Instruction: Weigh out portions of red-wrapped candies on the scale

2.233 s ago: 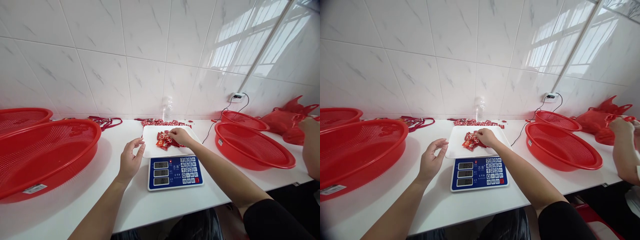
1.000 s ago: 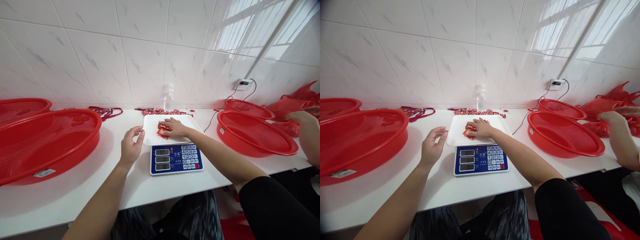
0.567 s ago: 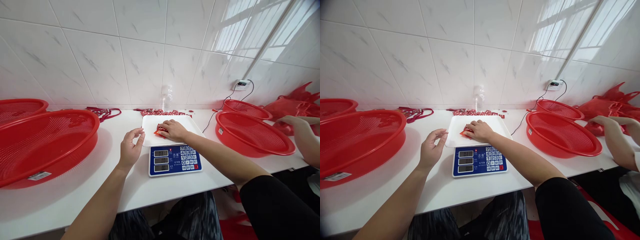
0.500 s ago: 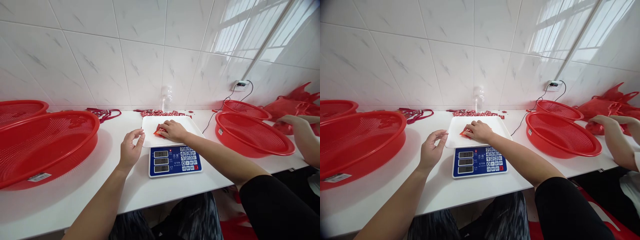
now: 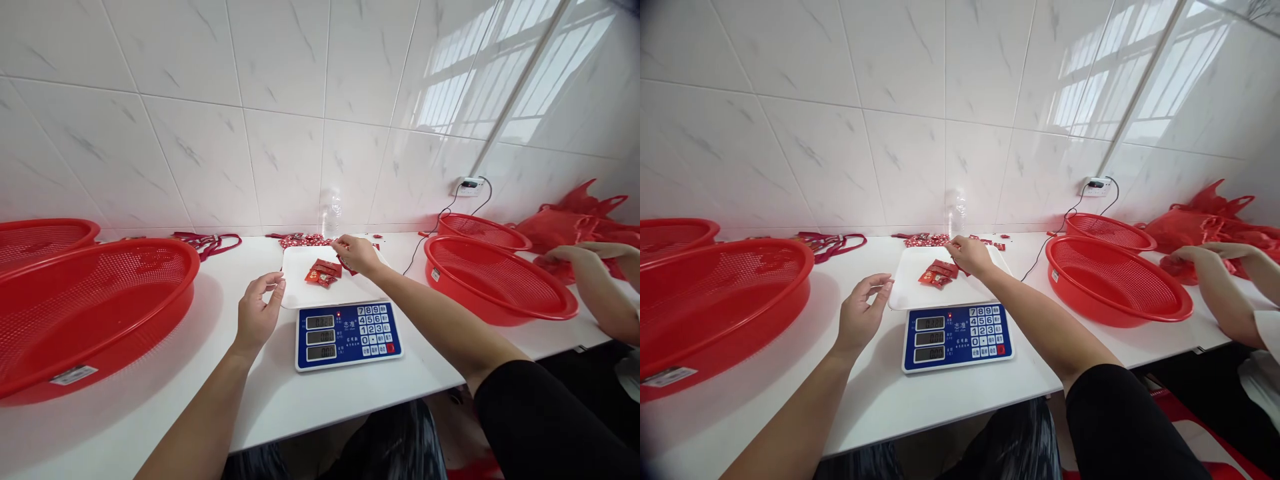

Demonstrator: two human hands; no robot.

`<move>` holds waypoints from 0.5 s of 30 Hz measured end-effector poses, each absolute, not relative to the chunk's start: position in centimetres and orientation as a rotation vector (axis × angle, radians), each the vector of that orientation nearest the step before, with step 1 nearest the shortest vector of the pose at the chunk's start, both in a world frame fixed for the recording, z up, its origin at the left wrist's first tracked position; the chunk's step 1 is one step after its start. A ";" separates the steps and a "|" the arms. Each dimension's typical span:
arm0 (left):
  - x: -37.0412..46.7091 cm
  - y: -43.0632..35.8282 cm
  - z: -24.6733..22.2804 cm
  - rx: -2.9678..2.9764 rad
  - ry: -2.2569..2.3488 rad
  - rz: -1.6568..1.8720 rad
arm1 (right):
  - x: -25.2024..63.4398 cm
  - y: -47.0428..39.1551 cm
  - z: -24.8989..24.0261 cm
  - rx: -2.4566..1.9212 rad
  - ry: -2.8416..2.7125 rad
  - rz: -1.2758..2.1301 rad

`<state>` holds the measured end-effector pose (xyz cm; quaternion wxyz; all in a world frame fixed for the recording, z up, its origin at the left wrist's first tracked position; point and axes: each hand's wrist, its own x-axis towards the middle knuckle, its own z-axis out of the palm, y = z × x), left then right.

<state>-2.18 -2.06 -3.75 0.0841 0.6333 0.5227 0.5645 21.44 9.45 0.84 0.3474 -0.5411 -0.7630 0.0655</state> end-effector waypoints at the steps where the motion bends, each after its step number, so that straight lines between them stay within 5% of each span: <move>1: -2.2 -2.1 -3.7 1.891 1.564 1.687 | 22.1 9.9 1.0 -1.420 -1.902 0.206; 8: -2.2 -2.1 -3.5 1.838 1.631 1.648 | 30.4 12.4 1.6 -1.543 -1.429 0.313; 15: -2.2 -1.8 -3.3 1.840 1.658 1.625 | 42.6 10.0 2.8 -1.865 -1.109 0.030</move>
